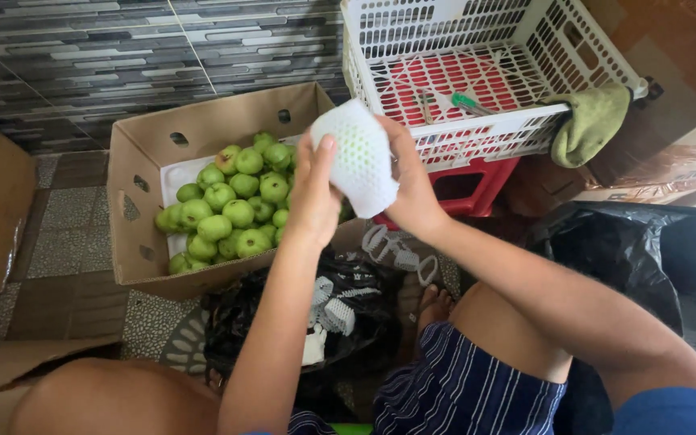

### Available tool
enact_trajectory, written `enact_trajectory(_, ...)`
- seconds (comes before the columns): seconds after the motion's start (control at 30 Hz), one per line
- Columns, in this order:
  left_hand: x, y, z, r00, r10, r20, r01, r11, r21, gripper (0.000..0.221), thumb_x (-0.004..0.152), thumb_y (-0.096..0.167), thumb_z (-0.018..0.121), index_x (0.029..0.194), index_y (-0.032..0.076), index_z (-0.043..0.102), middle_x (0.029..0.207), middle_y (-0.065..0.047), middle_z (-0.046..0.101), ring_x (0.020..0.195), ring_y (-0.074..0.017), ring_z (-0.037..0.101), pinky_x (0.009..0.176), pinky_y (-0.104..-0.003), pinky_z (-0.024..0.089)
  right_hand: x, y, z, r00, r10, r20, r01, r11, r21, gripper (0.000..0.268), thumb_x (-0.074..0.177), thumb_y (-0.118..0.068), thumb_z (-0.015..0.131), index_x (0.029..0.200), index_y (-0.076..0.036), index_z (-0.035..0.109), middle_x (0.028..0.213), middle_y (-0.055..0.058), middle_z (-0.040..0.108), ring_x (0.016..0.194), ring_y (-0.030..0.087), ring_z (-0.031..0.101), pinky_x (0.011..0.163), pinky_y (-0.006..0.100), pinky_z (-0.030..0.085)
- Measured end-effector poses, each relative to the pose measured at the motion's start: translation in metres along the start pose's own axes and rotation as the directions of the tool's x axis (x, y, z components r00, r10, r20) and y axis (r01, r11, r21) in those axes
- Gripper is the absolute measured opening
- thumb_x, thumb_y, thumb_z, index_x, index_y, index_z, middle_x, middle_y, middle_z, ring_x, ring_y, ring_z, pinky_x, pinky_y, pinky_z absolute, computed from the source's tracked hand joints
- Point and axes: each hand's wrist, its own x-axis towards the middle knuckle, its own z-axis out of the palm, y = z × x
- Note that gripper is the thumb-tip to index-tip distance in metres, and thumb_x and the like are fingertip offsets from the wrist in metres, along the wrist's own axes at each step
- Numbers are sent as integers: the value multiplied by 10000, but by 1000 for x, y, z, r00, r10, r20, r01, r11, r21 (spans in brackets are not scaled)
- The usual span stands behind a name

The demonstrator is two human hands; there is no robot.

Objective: Wrapping green apples in white foam protective sleeves and placing them into a cardboard box.

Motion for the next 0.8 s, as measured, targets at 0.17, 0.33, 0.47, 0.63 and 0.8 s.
enact_trajectory(0.17,-3,2,0,966,-225,130,250,941,-228,424,990,553,574,1229,202,574,1095,-13,596,1075,-202,594,941,-395,499,2,-14,-2,998,45,46,-42,997,-63,855,847,65,811,1542,-2,318,1391,296,509,1327,492,537,1076,661,450)
enact_trajectory(0.33,1,-6,-4,918,-396,-13,353,833,-427,577,912,616,623,1220,133,551,1112,-24,588,1095,-198,558,1030,-394,435,9,-22,-14,943,324,83,-250,846,-471,793,730,109,801,1446,-93,526,1206,257,617,890,405,727,725,467,656)
enact_trajectory(0.47,6,-35,-29,931,-365,21,329,810,-486,508,955,575,600,1262,178,521,1136,-29,576,1127,-191,543,1056,-376,450,12,-12,-30,906,424,10,-388,838,-384,250,844,54,672,1080,-17,713,920,175,722,603,217,729,541,289,648)
enact_trajectory(0.63,5,-36,-32,947,-319,50,284,749,-599,476,943,449,685,1275,140,541,1201,-32,590,1191,-185,551,1120,-389,460,18,-26,-42,918,394,52,-346,856,-383,226,866,76,613,1052,5,718,876,200,700,609,224,727,542,329,633)
enact_trajectory(0.8,2,-54,-63,944,-329,-9,246,722,-647,562,915,366,678,1377,78,540,1323,-86,620,1248,-226,575,1089,-389,483,64,-17,-88,969,246,-31,-215,769,-602,215,926,42,510,934,-66,695,775,101,696,541,163,660,486,298,542)
